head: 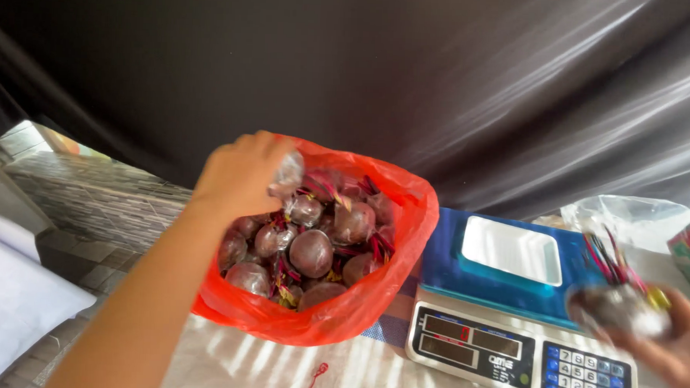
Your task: Trimming stems and roots from beetroots using a knife and weighing them on a digital scale.
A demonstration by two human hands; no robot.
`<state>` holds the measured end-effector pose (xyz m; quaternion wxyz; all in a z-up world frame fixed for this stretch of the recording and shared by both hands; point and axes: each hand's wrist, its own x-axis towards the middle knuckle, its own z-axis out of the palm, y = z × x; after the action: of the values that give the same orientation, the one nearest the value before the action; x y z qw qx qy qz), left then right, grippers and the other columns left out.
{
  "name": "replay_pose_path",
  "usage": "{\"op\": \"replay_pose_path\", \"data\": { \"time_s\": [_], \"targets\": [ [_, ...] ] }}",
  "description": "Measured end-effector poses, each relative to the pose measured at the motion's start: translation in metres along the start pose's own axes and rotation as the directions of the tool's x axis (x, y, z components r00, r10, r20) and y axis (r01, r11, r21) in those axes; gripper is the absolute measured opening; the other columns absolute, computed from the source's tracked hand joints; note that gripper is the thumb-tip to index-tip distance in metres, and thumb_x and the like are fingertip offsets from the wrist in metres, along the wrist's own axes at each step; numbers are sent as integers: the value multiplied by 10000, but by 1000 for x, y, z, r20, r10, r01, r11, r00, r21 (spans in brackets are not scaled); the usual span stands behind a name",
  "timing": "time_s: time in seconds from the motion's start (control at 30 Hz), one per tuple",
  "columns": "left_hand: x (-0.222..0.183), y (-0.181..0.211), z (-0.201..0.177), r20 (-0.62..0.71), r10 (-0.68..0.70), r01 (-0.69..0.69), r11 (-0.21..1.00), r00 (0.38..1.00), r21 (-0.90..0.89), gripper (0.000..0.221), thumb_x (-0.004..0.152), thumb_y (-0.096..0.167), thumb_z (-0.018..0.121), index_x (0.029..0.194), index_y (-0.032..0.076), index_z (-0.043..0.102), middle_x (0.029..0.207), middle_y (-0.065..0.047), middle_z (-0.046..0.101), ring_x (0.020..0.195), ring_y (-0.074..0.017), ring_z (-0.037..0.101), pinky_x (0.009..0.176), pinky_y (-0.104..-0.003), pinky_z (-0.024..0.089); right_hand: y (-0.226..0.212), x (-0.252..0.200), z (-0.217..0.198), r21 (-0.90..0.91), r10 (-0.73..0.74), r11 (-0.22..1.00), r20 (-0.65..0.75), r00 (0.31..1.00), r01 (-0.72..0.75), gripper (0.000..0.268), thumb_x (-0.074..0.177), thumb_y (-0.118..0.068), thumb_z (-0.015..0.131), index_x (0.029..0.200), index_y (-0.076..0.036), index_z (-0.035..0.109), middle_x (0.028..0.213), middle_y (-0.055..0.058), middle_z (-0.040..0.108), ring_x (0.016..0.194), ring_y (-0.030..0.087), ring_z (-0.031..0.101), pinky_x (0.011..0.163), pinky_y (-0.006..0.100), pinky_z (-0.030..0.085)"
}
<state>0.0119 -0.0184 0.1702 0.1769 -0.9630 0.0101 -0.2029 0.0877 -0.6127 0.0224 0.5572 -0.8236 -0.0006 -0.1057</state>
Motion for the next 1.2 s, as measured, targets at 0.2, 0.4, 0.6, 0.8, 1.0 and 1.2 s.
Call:
{"op": "replay_pose_path", "data": {
  "time_s": [0.2, 0.4, 0.6, 0.8, 1.0, 1.2],
  "targets": [
    [-82, -13, -21, -110, -480, 277, 663, 870, -695, 900, 580, 238, 877, 1361, 99, 450, 1299, -120, 548, 1134, -288, 612, 920, -420, 475, -20, 67, 71, -16, -62, 998, 133, 989, 65, 774, 636, 3, 854, 1353, 50, 566, 1142, 268, 683, 966, 391, 653, 836, 449, 522],
    [-129, 14, -29, 137, -567, 286, 182, 812, -941, 786, 610, 54, 805, 1293, 94, 418, 1262, -105, 583, 1082, -227, 644, 901, -327, 494, 32, 122, 95, -315, -191, 905, 296, 936, 284, 851, 547, -262, 927, 1323, -109, 613, 1168, 132, 667, 1026, 280, 634, 876, 391, 486],
    [-119, 66, -28, 324, -361, 255, -226, 874, -940, 741, 582, 59, 769, 1267, 95, 487, 1186, -140, 644, 1045, -280, 668, 818, -372, 574, 27, 136, 106, -462, -141, 829, 372, 917, 315, 886, 555, -324, 967, 1346, -164, 602, 1259, 119, 632, 1111, 306, 617, 933, 412, 507],
    [-114, 79, -27, 384, -330, 293, -292, 862, -910, 756, 667, 80, 717, 1378, 127, 462, 1147, -96, 592, 1006, -201, 597, 827, -335, 514, 36, 145, 110, -397, -222, 828, 418, 881, 397, 906, 571, -369, 947, 1370, -132, 590, 1235, 82, 673, 1106, 274, 642, 919, 390, 478],
    [-148, 61, -5, 288, -414, 138, -354, 864, -925, 663, 708, 165, 707, 1342, 102, 526, 1172, -102, 660, 1083, -248, 651, 930, -376, 523, -2, 113, 99, -383, -28, 902, 409, 912, 199, 994, 636, -253, 892, 1525, -184, 454, 1408, 141, 573, 1249, 313, 569, 1012, 434, 455],
    [-205, 102, 40, 0, -609, -233, -304, 793, -924, 906, 639, 554, 844, 1364, 97, 549, 1210, -87, 674, 1072, -246, 655, 908, -395, 536, -5, 94, 94, -223, -178, 941, 314, 933, 255, 1084, 649, -151, 830, 1599, -63, 313, 1482, 216, 479, 1364, 315, 470, 1088, 441, 380]
  ]
}}
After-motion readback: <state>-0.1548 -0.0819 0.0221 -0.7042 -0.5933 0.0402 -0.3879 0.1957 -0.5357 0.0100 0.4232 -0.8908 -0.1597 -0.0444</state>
